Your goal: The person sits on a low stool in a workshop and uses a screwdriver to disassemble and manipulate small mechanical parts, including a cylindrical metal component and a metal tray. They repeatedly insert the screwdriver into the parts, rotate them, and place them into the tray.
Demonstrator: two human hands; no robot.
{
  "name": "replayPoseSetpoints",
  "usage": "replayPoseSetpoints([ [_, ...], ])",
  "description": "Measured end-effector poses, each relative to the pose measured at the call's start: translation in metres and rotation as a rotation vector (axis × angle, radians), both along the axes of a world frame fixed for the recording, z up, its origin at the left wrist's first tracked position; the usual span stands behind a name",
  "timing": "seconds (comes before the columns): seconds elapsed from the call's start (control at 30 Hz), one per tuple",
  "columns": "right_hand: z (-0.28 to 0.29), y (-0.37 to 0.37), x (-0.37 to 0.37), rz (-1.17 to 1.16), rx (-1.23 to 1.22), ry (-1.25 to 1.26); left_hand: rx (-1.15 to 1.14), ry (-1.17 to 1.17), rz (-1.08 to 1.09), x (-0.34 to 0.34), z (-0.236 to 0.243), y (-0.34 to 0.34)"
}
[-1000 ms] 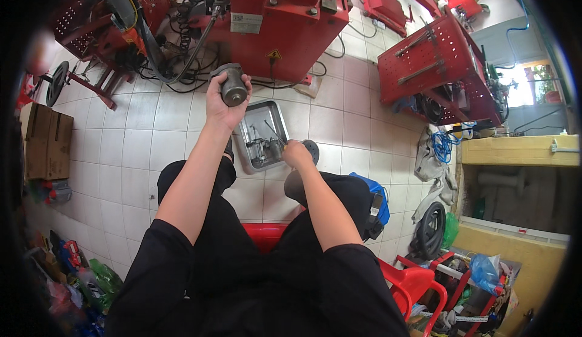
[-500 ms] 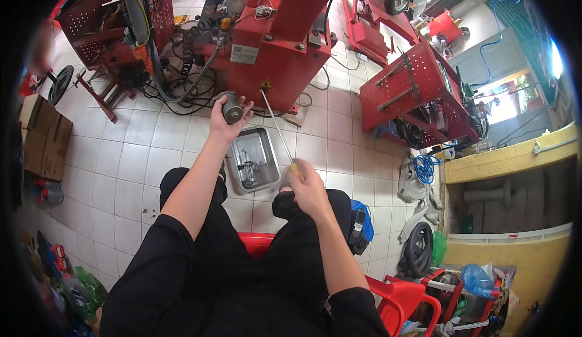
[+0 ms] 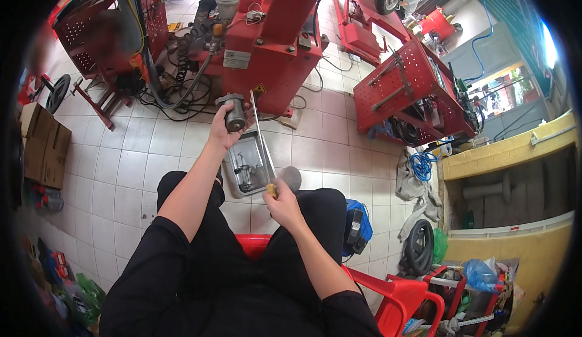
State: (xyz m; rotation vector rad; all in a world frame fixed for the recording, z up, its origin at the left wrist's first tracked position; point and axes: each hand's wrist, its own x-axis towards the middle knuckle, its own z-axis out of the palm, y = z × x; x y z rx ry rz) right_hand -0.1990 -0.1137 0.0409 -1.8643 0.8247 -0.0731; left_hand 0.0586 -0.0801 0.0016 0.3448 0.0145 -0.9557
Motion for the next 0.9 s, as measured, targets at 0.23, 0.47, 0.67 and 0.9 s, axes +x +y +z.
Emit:
replayPoseSetpoints([
  [0.23, -0.011, -0.006, 0.022, 0.019, 0.241, 0.21, -0.008, -0.01, -0.04, -0.007, 0.001, -0.004],
  [0.47, -0.014, -0.017, 0.035, -0.099, 0.365, -0.01, -0.024, 0.033, 0.012, 0.005, -0.003, -0.002],
  [0.67, -0.041, -0.049, 0.072, -0.117, 0.192, 0.088, 0.003, 0.191, 0.217, 0.021, 0.0, 0.009],
  [0.9, -0.118, -0.058, 0.138, -0.365, 0.495, -0.046, -0.089, 0.315, 0.299, 0.035, 0.008, 0.024],
])
